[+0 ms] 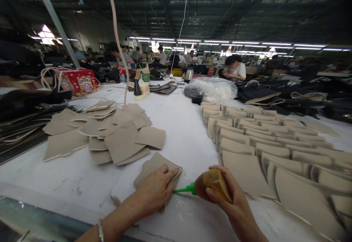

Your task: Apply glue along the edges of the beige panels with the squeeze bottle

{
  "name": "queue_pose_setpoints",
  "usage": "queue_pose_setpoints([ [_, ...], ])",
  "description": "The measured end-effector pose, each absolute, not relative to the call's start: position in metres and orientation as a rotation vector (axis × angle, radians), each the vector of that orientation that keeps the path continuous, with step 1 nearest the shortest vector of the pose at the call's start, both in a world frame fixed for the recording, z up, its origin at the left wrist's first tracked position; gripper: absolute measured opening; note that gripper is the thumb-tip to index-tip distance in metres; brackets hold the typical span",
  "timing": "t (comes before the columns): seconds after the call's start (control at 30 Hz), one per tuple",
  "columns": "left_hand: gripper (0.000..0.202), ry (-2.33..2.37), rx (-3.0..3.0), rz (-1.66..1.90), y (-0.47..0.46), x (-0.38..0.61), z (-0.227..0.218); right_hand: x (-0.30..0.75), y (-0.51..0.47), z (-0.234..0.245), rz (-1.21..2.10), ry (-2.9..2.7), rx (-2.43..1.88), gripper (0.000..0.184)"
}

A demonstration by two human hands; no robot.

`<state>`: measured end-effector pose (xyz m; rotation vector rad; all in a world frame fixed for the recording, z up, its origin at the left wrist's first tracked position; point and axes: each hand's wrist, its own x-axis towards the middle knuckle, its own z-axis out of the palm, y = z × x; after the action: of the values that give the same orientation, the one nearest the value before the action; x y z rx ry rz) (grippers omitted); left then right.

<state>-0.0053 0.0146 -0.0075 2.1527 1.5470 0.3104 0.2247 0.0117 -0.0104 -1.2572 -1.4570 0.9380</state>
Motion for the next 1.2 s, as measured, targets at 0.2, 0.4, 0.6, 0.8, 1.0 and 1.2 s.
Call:
queue_pose_setpoints([
  [0.2, 0.042, 1.517, 2.133, 0.329, 0.013, -0.006, -0.008, 0.225, 0.009, -0.01, 0.926, -1.435, -1.253, 0.046],
  [0.4, 0.043, 1.517, 2.109, 0.35, 0.012, -0.007, -0.007, 0.225, 0.002, -0.015, 1.002, -1.438, -1.241, 0.046],
  [0.6, 0.043, 1.51, 2.079, 0.359, 0.012, -0.008, -0.012, 0.225, -0.004, -0.017, 1.137, -1.458, -1.164, 0.049],
  [0.8, 0.041, 1.517, 2.08, 0.361, 0.012, -0.008, -0.012, 0.224, -0.008, -0.02, 1.025, -1.372, -1.253, 0.047],
  [1.0, 0.041, 1.531, 2.078, 0.339, 0.011, -0.007, -0.012, 0.227, -0.012, -0.026, 1.186, -1.405, -1.145, 0.052],
  [1.2, 0.042, 1.545, 2.069, 0.319, 0.01, -0.005, -0.009, 0.226, -0.014, -0.023, 1.119, -1.37, -1.214, 0.051],
])
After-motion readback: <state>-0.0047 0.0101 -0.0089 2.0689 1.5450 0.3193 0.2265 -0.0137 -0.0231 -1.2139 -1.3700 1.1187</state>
